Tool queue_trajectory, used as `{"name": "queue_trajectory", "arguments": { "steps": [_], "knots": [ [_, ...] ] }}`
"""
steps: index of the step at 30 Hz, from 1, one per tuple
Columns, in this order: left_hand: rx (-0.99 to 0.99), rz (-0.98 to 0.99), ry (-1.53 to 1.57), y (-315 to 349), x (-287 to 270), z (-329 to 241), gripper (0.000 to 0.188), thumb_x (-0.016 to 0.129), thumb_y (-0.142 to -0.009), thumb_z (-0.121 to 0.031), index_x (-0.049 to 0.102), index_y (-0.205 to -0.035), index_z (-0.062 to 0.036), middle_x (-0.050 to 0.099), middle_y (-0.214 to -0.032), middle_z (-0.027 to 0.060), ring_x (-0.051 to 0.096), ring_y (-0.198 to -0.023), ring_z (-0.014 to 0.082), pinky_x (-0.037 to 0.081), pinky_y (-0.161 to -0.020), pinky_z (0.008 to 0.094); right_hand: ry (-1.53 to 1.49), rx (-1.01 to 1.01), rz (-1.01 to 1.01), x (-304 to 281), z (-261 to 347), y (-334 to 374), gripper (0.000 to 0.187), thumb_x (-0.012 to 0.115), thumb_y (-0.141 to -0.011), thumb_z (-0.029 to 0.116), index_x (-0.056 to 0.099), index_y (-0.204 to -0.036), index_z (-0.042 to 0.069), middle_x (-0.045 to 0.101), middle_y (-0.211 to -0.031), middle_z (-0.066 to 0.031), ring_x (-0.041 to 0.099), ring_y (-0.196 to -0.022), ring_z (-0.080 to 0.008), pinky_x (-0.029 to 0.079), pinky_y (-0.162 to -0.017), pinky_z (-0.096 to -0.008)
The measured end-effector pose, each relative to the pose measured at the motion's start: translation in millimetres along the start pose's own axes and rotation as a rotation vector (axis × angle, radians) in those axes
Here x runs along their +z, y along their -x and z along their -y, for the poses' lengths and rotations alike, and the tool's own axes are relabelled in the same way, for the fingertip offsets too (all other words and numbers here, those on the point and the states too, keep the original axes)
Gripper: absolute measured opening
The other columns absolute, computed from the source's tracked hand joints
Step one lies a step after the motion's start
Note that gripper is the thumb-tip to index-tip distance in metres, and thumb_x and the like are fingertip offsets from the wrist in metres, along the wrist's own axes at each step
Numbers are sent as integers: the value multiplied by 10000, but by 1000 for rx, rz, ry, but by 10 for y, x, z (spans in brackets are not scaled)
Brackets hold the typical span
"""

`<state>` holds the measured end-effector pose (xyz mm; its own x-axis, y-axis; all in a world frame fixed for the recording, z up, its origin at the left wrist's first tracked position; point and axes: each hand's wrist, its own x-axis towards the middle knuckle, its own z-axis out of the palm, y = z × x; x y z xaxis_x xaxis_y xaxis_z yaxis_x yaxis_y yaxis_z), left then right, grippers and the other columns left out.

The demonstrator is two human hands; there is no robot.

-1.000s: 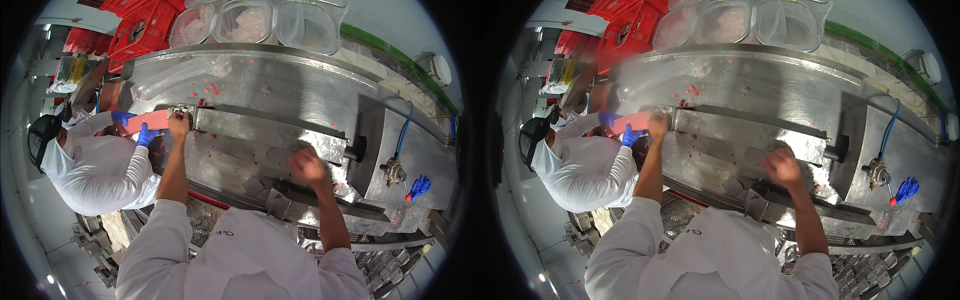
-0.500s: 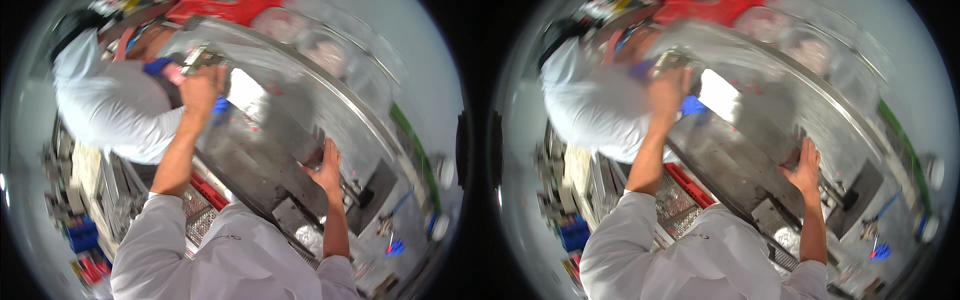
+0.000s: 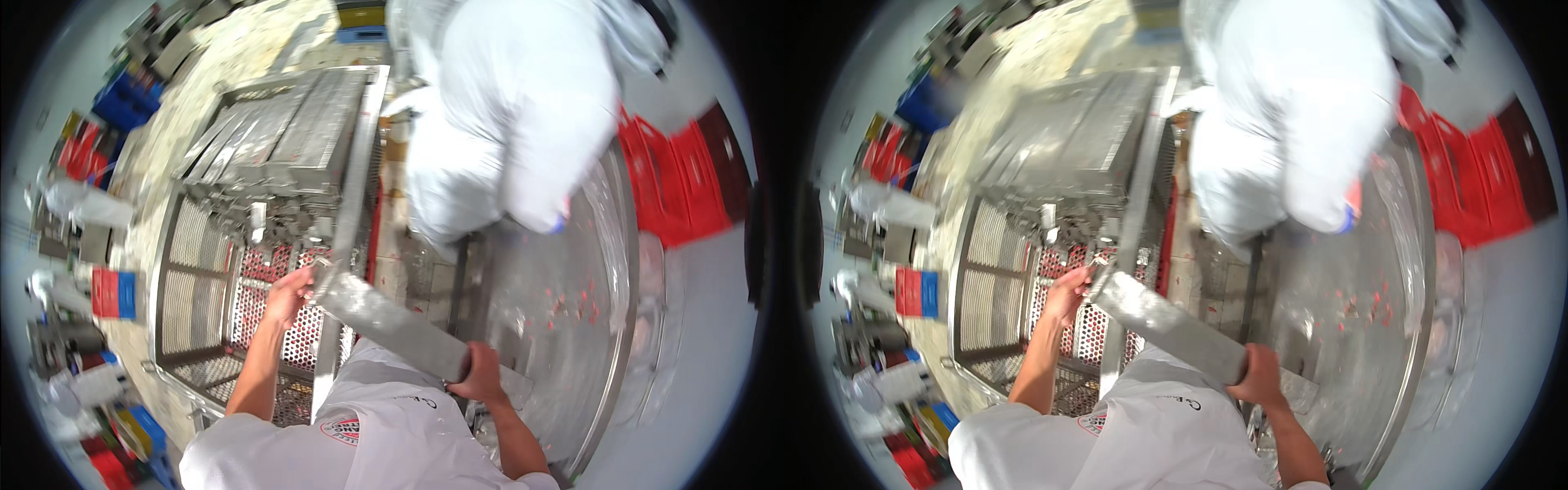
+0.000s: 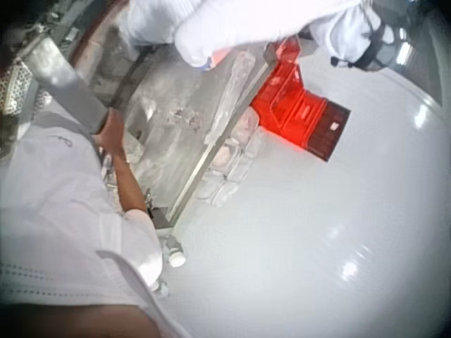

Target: The person repeatedly picks up small metal molds from a stainless steel table and places them into a large perforated metal basket. The person handles the molds one by one, transferring them from the table surface into the basket's compartments.

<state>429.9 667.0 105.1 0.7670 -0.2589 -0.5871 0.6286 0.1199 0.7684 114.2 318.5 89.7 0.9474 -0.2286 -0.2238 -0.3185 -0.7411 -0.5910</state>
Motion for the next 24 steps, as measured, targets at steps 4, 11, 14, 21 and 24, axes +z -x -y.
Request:
{"name": "queue_trajectory", "arguments": {
  "steps": [4, 11, 14, 21, 24],
  "knots": [
    [159, -736, -19, 215, -2344, 256, 304, 689, -956, -174, 689, -1219, -20, 715, -992, 62, 637, -804, 138, 516, -685, 269, 218, -374, 207, 460, 1580, -1217, 768, 801, -568, 307, 548, -1226, 1, 590, -1131, -165, 560, -1113, -330, 373, -1029, -472],
    [318, -1167, -10, 1730, -3672, 719, 302, 612, -1038, -250, 677, -1204, -6, 499, -728, -70, 401, -630, 37, 343, -570, 207, 592, -1496, 190, 1488, 4664, -3299, 865, 831, -523, 321, 529, -1251, -36, 594, -1098, -127, 559, -1083, -267, 365, -1072, -499],
    [446, -1157, 137, 1626, -3344, 345, 284, 570, -1058, -224, 660, -1211, -2, 499, -734, -64, 408, -647, 41, 360, -593, 204, 734, -1704, 283, 2085, 5684, -4276, 668, 810, -622, 297, 562, -1193, 52, 588, -1144, -94, 555, -1139, -282, 351, -1079, -500],
    [552, -741, 292, 785, -3083, -982, 338, 505, -1062, -125, 488, -1332, 78, 565, -884, 31, 524, -737, 106, 454, -659, 268, 844, -1174, 277, 2847, 5572, -5697, 798, 773, -638, 112, 496, -1386, 118, 509, -1405, -140, 472, -1321, -320, 363, -1095, -510],
    [515, -590, 343, 141, -3059, -1555, 283, 501, -1046, -108, 522, -1274, 59, 586, -858, 53, 544, -708, 118, 464, -657, 273, 510, -1148, -81, 2543, 4797, -5264, 732, 718, -753, 107, 465, -1440, 106, 482, -1436, -203, 484, -1318, -357, 398, -1085, -459]
  ]
}}
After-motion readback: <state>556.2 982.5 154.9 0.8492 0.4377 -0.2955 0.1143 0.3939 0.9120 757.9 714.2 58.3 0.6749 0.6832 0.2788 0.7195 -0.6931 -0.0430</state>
